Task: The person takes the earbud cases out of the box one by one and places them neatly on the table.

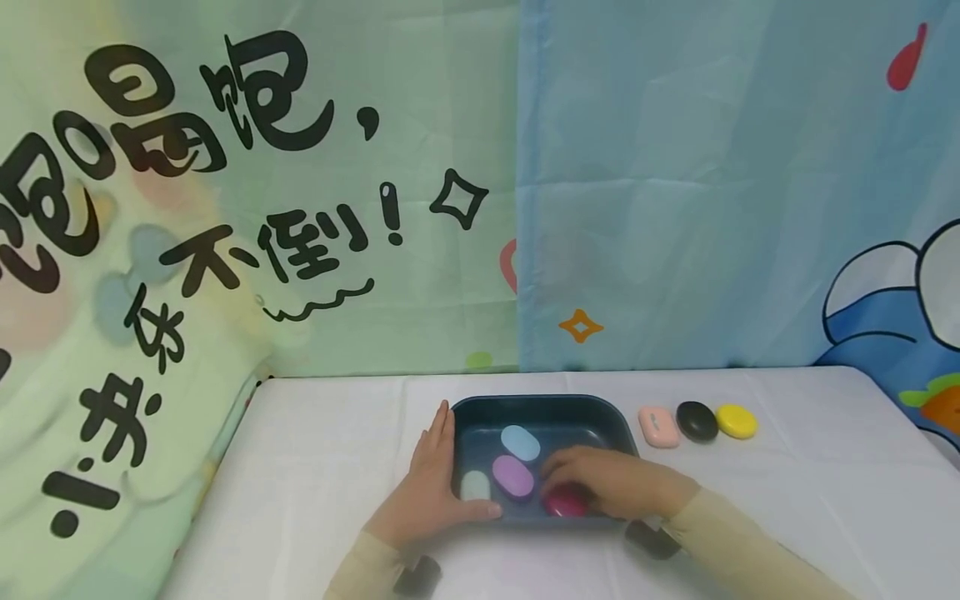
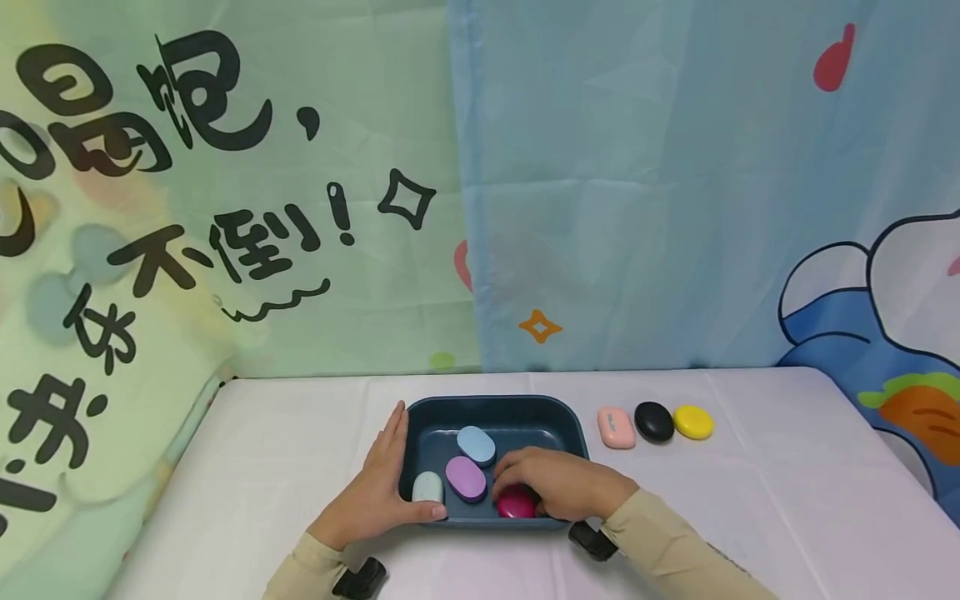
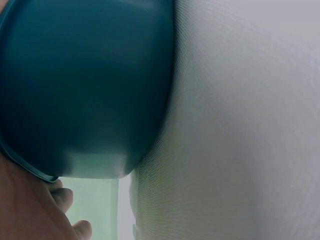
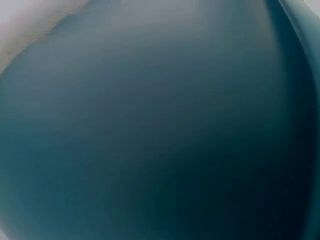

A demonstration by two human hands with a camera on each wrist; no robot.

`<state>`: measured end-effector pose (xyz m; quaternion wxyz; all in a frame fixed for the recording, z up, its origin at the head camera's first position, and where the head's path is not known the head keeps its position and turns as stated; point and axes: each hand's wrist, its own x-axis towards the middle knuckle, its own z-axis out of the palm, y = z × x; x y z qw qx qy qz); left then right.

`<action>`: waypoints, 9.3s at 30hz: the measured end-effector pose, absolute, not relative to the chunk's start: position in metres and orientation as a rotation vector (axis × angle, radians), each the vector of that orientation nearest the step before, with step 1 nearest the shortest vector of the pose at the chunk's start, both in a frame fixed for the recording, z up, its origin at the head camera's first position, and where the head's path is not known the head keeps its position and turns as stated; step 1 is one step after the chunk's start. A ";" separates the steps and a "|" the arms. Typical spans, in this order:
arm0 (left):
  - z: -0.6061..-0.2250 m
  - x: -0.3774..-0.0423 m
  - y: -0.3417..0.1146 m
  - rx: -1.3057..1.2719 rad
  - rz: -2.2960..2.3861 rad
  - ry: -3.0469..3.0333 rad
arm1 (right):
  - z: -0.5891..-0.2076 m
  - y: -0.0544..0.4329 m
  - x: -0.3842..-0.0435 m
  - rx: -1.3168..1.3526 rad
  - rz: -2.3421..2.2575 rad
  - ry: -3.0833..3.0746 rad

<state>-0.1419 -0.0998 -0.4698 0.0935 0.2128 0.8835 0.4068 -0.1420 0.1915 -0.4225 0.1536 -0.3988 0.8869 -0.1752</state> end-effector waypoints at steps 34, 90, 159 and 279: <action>-0.470 -0.143 -0.100 0.643 1.201 2.623 | -0.419 0.199 -0.127 -0.761 -0.699 2.868; -0.471 -0.141 -0.101 0.636 1.202 2.617 | -0.417 0.264 -0.104 0.065 -0.563 2.996; -0.469 -0.142 -0.100 0.625 1.178 2.631 | -0.404 0.191 -0.104 -0.612 -0.631 3.218; -0.468 -0.140 -0.098 0.612 1.210 2.620 | -0.411 0.209 -0.094 -0.783 -0.719 3.272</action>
